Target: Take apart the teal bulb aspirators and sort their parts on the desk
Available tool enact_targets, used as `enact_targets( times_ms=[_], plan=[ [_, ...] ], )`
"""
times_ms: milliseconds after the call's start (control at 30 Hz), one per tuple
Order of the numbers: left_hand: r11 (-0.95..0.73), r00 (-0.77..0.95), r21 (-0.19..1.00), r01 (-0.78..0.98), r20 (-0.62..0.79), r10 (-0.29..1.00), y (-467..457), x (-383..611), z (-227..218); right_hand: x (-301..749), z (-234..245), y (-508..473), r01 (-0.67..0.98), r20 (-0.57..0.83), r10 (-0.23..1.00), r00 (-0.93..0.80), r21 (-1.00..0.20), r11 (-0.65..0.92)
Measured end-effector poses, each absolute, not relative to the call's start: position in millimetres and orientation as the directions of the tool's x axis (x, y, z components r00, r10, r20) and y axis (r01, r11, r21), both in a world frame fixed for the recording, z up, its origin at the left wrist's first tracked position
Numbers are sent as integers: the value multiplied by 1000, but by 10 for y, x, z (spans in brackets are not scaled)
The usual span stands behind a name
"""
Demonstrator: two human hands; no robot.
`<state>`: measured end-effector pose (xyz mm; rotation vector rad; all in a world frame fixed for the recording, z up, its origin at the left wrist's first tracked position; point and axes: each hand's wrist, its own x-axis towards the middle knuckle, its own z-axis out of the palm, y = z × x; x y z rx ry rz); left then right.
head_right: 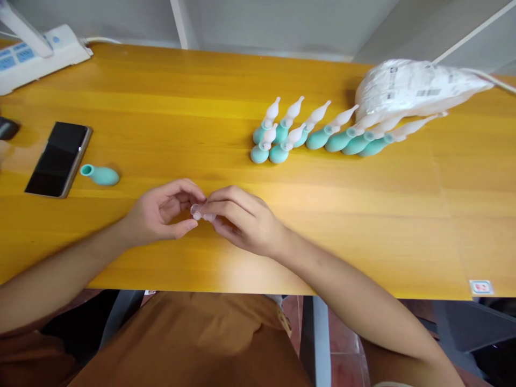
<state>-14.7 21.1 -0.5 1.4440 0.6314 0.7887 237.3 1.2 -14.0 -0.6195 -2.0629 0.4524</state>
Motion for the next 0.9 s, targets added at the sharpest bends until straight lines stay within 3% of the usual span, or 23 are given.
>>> enact_targets(
  times_ms=[233, 400, 600, 767, 900],
  plan=[
    [-153, 552, 986, -61, 161, 818, 231, -140, 3, 2378, -112, 46, 268, 612, 634, -473, -585, 765],
    [-219, 460, 976, -2, 195, 866, 274, -166, 67, 2450, -163, 120, 472, 542, 734, -409, -562, 679],
    [-158, 434, 987, -3, 144, 889, 303, -172, 37, 2507, -295, 201, 572, 372, 806, -461, -570, 590],
    [-196, 456, 976, 98, 131, 880, 292, -154, 28, 2520, -326, 224, 557, 374, 783, -498, -554, 618],
    [-83, 473, 991, 106, 23, 881, 270, -161, 19, 2505, -296, 206, 519, 393, 798, -456, -612, 597]
  ],
)
